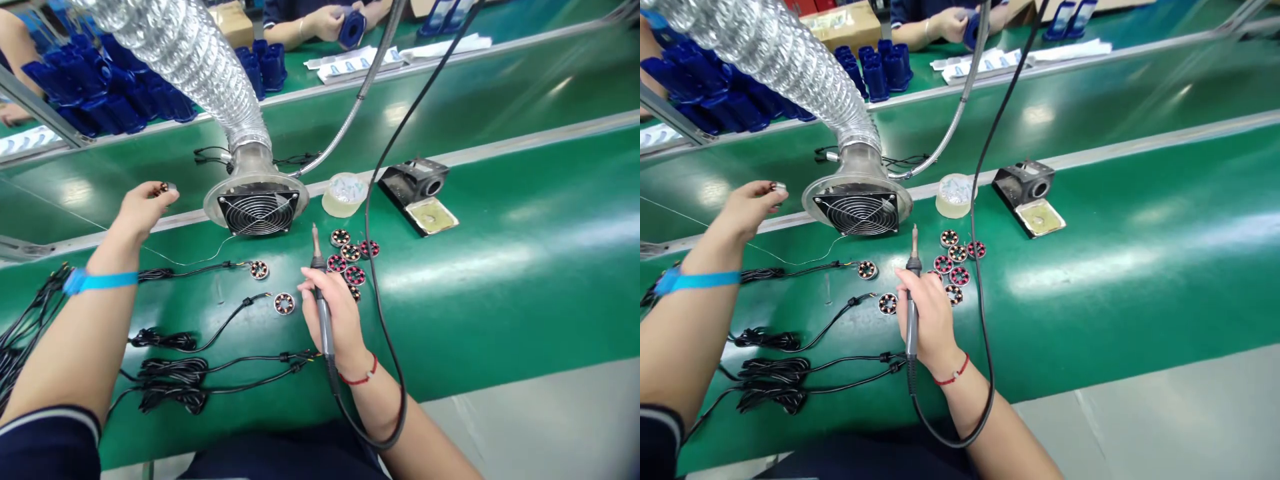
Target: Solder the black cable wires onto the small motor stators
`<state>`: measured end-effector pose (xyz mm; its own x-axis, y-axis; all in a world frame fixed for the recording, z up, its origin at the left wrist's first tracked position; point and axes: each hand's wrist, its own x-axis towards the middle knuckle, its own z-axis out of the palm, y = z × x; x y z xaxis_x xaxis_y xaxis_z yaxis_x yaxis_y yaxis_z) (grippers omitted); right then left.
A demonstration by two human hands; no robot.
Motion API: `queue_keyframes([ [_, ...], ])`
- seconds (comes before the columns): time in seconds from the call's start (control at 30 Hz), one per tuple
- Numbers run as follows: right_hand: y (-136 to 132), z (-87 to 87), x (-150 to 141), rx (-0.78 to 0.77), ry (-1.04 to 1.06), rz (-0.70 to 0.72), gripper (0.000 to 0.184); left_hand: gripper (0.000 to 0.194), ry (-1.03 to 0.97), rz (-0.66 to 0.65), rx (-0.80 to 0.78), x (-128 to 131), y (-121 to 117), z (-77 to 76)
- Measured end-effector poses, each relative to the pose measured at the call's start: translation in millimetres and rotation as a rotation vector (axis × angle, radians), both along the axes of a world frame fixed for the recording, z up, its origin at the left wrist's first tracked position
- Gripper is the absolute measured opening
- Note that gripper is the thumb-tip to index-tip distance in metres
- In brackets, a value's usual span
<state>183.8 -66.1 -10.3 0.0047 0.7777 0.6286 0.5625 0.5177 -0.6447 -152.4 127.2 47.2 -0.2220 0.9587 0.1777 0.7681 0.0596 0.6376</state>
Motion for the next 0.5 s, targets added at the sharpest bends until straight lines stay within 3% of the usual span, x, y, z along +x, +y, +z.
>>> queue_keyframes([
  [0.1, -2.7, 4.8, 3.3, 0.032, 0.066, -0.043, 0.043, 0.036, -0.153, -0.124, -0.039, 25.8, -59.9, 35.0],
  [0.17, -3.9, 5.6, 6.2, 0.045, 0.116, -0.091, 0.043, 0.034, -0.283, -0.373, -0.123, 52.5, -95.5, 51.3],
  [0.23, -4.8, 4.7, 9.0, 0.058, 0.163, -0.136, 0.044, 0.027, -0.268, -0.662, -0.236, 86.0, -118.5, 54.7],
  [0.3, -5.0, 3.1, 11.5, 0.077, 0.192, -0.167, 0.044, 0.027, -0.186, -0.885, -0.312, 121.9, -126.7, 44.7],
  [0.37, -4.5, 1.5, 13.6, 0.102, 0.203, -0.192, 0.044, 0.029, -0.03, -1.02, -0.352, 154.8, -123.6, 25.6],
  [0.5, -2.3, -0.2, 16.1, 0.112, 0.215, -0.23, 0.042, 0.034, 0.393, -1.046, -0.31, 199.3, -107.4, -17.9],
])
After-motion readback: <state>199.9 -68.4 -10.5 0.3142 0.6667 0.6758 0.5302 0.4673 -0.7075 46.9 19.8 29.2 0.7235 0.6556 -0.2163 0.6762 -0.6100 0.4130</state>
